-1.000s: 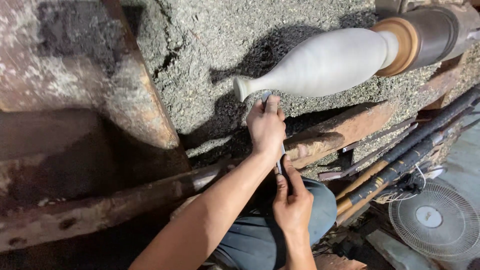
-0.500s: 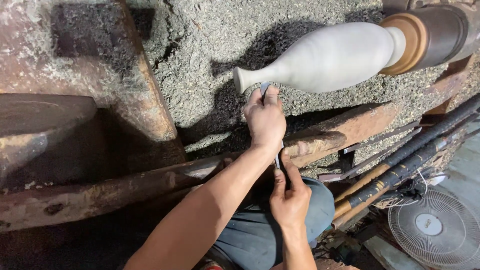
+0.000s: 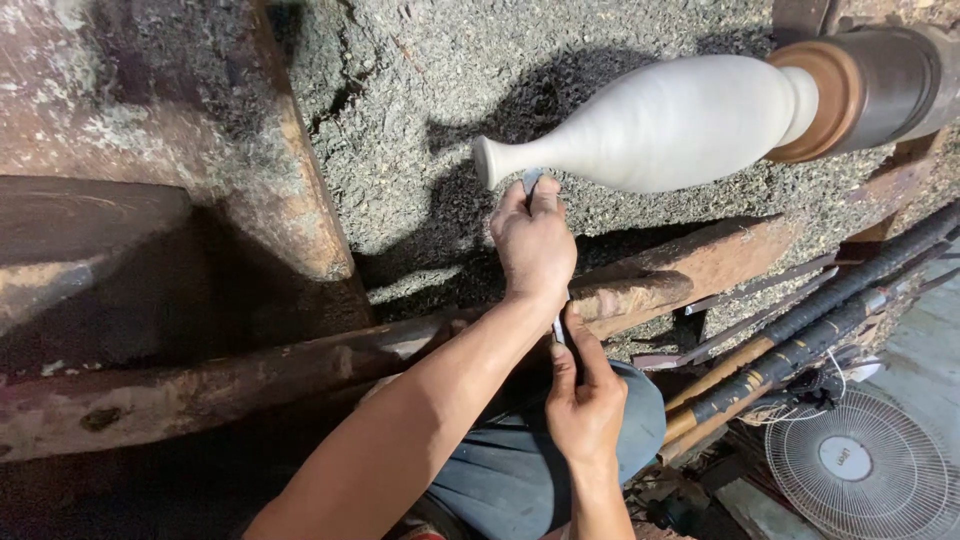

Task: The person shapes a spinning clay vase mounted on a lathe, holding a file against the neck and rim, then sands the body with a sanding block and wipes the vase with a cloth while it turns.

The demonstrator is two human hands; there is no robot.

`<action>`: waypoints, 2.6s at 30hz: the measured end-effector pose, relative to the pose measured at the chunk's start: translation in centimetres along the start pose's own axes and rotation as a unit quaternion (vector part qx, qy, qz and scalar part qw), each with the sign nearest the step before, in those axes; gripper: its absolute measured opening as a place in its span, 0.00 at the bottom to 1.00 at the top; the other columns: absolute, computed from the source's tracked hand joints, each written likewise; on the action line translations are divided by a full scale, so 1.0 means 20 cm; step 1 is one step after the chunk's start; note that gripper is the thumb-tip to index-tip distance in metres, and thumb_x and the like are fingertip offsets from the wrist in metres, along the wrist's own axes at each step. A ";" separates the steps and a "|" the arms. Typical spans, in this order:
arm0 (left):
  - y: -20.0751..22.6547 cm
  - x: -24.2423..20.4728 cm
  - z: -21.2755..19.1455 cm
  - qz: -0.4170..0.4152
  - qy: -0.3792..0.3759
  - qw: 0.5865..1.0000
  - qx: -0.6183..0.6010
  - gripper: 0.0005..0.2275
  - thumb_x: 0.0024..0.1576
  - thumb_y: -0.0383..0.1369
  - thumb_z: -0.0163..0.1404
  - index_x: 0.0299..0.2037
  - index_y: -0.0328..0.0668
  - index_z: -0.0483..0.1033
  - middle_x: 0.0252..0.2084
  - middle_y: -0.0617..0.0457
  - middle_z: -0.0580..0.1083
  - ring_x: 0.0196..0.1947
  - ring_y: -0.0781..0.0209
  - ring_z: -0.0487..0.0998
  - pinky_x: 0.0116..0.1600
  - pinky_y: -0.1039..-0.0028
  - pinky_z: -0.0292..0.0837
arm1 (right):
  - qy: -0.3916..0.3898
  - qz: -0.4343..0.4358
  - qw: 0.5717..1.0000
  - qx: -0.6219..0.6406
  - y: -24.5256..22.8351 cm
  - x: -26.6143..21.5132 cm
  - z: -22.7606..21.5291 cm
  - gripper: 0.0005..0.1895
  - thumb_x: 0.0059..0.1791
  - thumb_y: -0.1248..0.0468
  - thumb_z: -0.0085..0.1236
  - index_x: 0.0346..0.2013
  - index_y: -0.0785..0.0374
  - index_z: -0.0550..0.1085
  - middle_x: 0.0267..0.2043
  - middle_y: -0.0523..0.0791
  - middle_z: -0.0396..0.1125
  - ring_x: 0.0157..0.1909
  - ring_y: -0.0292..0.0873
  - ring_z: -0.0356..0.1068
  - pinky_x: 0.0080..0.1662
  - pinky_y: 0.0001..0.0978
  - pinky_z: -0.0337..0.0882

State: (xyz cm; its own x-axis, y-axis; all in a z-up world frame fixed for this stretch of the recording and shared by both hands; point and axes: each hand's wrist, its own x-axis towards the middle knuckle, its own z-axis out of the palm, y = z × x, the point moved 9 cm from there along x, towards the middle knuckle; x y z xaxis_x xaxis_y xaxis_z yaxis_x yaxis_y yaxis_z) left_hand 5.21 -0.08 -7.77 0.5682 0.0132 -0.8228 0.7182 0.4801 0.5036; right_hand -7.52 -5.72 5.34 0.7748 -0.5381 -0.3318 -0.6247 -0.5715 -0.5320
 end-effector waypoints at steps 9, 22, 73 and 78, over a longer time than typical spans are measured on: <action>0.03 -0.01 0.01 -0.004 -0.007 0.997 0.075 0.11 0.66 0.34 0.47 0.32 0.35 0.71 0.21 0.59 0.66 0.20 0.70 0.63 0.25 0.73 0.59 | -0.012 0.036 0.994 0.102 0.10 -0.01 0.04 0.20 0.54 0.71 0.53 0.61 0.73 0.71 0.61 0.54 0.71 0.62 0.42 0.69 0.62 0.31 0.65; 0.02 -0.01 -0.03 -0.007 0.022 0.999 -0.026 0.08 0.65 0.33 0.48 0.38 0.37 0.75 0.26 0.60 0.68 0.24 0.74 0.66 0.28 0.78 0.62 | -0.006 -0.002 1.000 0.014 0.05 0.03 0.00 0.18 0.53 0.69 0.58 0.58 0.69 0.75 0.52 0.54 0.76 0.54 0.39 0.75 0.55 0.29 0.72; 0.01 -0.08 -0.08 -0.089 0.034 0.979 -0.179 0.07 0.67 0.35 0.43 0.41 0.42 0.69 0.23 0.62 0.61 0.17 0.75 0.56 0.20 0.81 0.52 | -0.079 -0.081 0.992 -0.052 -0.04 0.13 -0.07 0.19 0.52 0.68 0.60 0.58 0.60 0.76 0.46 0.52 0.77 0.21 0.30 0.68 0.29 0.25 0.68; 0.01 -0.08 -0.08 -0.086 0.043 0.980 -0.174 0.06 0.68 0.35 0.43 0.41 0.42 0.68 0.23 0.62 0.61 0.18 0.75 0.57 0.21 0.81 0.52 | -0.087 -0.017 0.994 -0.058 0.01 0.14 -0.06 0.19 0.50 0.69 0.61 0.56 0.60 0.78 0.45 0.51 0.79 0.19 0.34 0.68 0.28 0.26 0.69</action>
State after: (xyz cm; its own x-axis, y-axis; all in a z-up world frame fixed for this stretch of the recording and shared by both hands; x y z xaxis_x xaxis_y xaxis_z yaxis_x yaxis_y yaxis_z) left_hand 3.79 1.49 -6.84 0.4041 -0.0267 -0.9143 0.6113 0.7514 0.2483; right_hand -5.60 -8.05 5.27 0.7947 -0.4070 -0.4503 -0.5966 -0.6604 -0.4560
